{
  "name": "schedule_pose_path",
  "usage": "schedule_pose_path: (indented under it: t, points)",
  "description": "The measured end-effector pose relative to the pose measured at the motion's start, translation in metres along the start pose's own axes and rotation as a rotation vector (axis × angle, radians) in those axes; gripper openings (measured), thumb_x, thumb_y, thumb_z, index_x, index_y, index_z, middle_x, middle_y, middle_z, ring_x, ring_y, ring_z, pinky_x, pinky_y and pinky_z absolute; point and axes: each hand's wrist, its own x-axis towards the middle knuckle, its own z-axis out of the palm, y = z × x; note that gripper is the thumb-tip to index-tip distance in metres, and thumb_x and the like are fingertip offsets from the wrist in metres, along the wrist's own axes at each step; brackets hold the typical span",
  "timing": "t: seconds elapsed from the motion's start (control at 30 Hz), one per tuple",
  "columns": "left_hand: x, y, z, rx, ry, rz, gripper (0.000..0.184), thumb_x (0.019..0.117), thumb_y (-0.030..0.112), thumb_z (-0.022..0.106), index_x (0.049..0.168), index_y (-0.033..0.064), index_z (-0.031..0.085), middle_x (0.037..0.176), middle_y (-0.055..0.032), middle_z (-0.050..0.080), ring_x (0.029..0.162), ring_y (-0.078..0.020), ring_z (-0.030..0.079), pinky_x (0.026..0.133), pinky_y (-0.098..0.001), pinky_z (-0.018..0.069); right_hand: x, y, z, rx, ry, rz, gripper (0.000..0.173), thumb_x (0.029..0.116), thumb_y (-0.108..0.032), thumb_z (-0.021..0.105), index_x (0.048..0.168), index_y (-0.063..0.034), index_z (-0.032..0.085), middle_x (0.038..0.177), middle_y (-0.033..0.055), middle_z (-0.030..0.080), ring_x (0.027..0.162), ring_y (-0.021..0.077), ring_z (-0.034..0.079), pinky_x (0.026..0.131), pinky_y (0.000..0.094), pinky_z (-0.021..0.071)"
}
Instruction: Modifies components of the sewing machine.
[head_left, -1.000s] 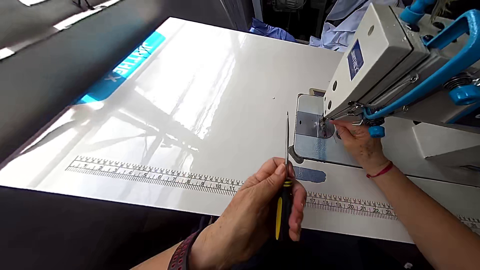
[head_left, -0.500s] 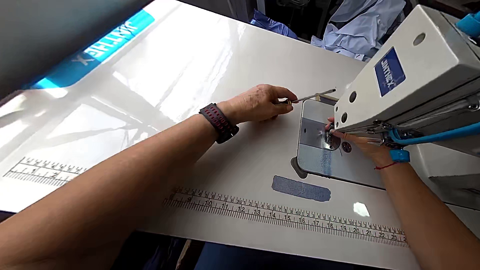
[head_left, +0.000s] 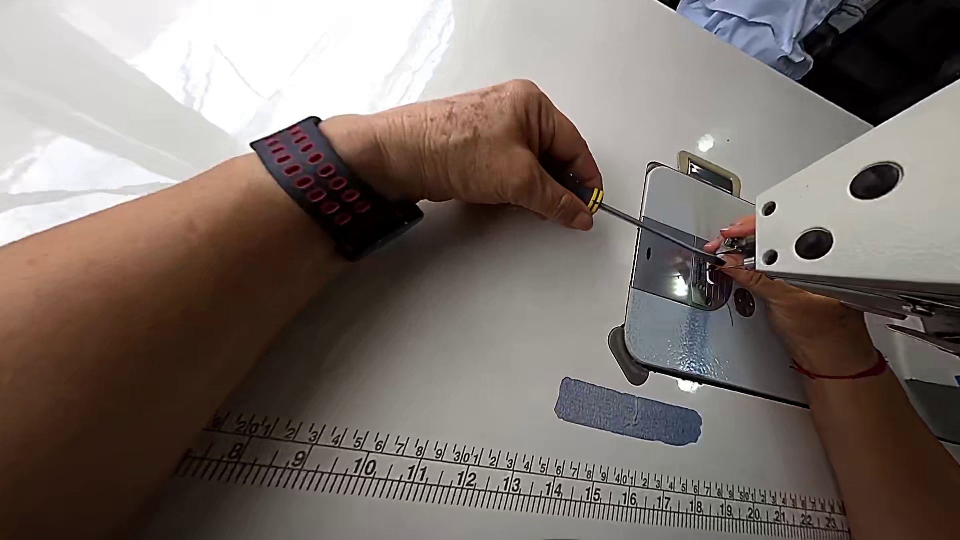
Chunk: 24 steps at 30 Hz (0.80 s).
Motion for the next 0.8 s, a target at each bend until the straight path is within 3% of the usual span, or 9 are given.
schedule_pose_path:
  t: [0.13,0.23,0.33,0.5,0.63,0.8]
  points:
    - [0.003,-0.002,0.005,0.098,0.067,0.019,0.010,0.0883,0.026,0.076,0.094,0.0181,0.079,0.074,0.0116,0.070,0.064,0.0072,0.061,0.053,-0.0107,0.0473,0.003,-0.022,0.021,0.099,0.134,0.083,0.030,0.0835,0.014,0.062,0.100,-0.0104,0.067,0.093,-0.0104,0.073,0.091,-0.0014,0.070,0.085,0.0140,0.0572]
    - [0.004,-0.004,0.009,0.115,0.083,0.036,0.011,0.0883,0.028,0.076,0.094,0.0190,0.079,0.075,0.0124,0.071,0.065,0.0083,0.061,0.054,-0.0100,0.0475,0.001,-0.016,0.016,0.109,0.094,0.055,0.029,0.0859,0.007,0.066,0.104,-0.0149,0.072,0.099,-0.0117,0.075,0.095,-0.0005,0.070,0.087,0.0154,0.0577]
    - [0.005,-0.005,0.013,0.129,0.108,0.060,0.014,0.0883,0.030,0.075,0.095,0.0182,0.079,0.074,0.0128,0.070,0.064,0.0094,0.060,0.053,-0.0094,0.0459,-0.001,-0.025,0.019,0.059,0.134,0.070,0.031,0.0845,0.013,0.064,0.106,-0.0091,0.068,0.100,-0.0082,0.075,0.094,0.0016,0.071,0.086,0.0165,0.0587]
    - [0.005,-0.005,0.013,0.100,0.147,0.073,0.017,0.0906,0.032,0.074,0.097,0.0170,0.080,0.075,0.0127,0.071,0.065,0.0099,0.061,0.055,-0.0085,0.0480,-0.005,-0.004,0.005,0.060,0.083,0.022,0.026,0.0895,-0.007,0.074,0.113,-0.0174,0.071,0.106,-0.0071,0.077,0.097,0.0048,0.073,0.086,0.0188,0.0598]
    - [0.005,-0.005,0.013,0.126,0.128,0.067,0.016,0.0892,0.032,0.075,0.098,0.0190,0.081,0.080,0.0128,0.073,0.070,0.0113,0.062,0.057,-0.0083,0.0468,-0.006,-0.002,0.006,0.022,0.131,0.038,0.029,0.0853,-0.007,0.077,0.112,-0.0175,0.072,0.108,-0.0100,0.074,0.100,0.0036,0.071,0.090,0.0190,0.0586]
    - [0.006,-0.003,0.014,0.164,0.118,0.052,0.017,0.0927,0.034,0.072,0.095,0.0189,0.081,0.076,0.0129,0.071,0.066,0.0120,0.058,0.054,-0.0092,0.0423,-0.005,0.001,0.002,-0.045,0.124,0.036,0.026,0.0854,-0.015,0.079,0.109,-0.0218,0.072,0.106,-0.0113,0.074,0.099,0.0042,0.071,0.089,0.0210,0.0596]
